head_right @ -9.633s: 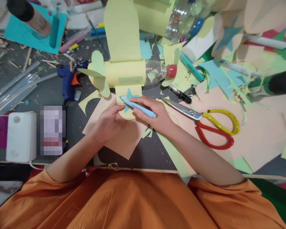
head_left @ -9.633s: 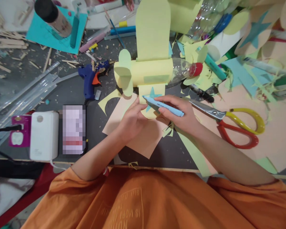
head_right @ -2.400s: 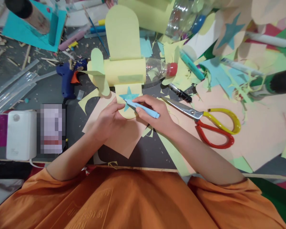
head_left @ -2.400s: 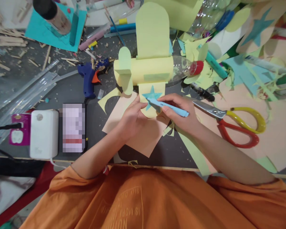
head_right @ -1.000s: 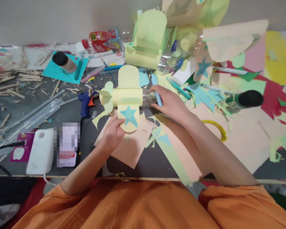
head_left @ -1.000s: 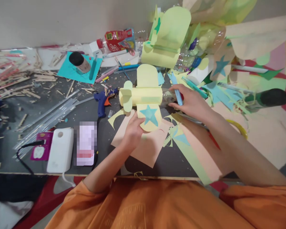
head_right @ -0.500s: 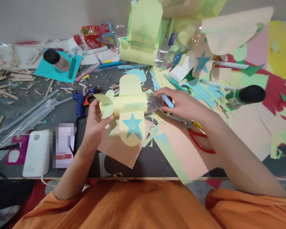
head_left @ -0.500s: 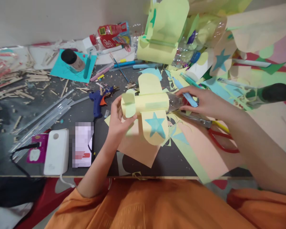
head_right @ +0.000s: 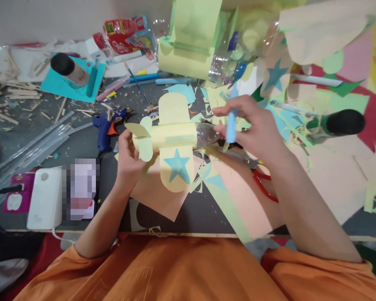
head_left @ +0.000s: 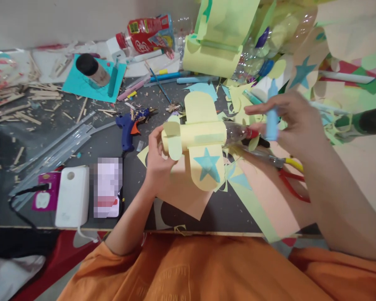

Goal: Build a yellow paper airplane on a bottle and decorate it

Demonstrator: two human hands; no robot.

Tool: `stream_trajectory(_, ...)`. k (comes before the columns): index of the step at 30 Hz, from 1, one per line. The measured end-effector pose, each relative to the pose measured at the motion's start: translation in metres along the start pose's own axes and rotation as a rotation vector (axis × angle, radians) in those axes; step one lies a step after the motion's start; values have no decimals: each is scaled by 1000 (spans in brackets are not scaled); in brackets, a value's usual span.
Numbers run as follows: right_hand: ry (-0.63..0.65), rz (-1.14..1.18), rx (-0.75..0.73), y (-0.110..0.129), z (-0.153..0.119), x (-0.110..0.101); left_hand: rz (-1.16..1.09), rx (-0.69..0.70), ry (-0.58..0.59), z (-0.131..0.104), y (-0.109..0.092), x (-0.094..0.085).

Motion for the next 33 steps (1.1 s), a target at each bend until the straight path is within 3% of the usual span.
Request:
stream_trajectory(2,-215,152,-58,9,-2,-4,19,7,0,-1,-2,1)
stream_trajectory(3,-241,231,-51,11,-2,-2,29,5,2,-2,-2,2)
stream_trajectory(8,4,545,89,16,7,34,77,24,-17,-1,1,-1)
stream_trajectory(12,103,510,86,22,13,55,124,7,-33,0,2,-4)
stream_trajectory(18,58,402,-18,23,12,70,118,-79,-10,-2,-1,-3)
stream_trajectory(23,101,370,-47,25,7,76,127,-112,-46,-5,-1,-1)
stream_trajectory(33,122,284,66,25,11,71,184,-10,51,-6,-11,5)
Point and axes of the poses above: each hand's wrist, its own z-axis towards the middle knuckle, its own x-axis out of the palm, y = z × x, the point moved 6 cm from there along z, towards the middle knuckle, and after that the axes turned 7 degrees about y, right-handed, at the moved point
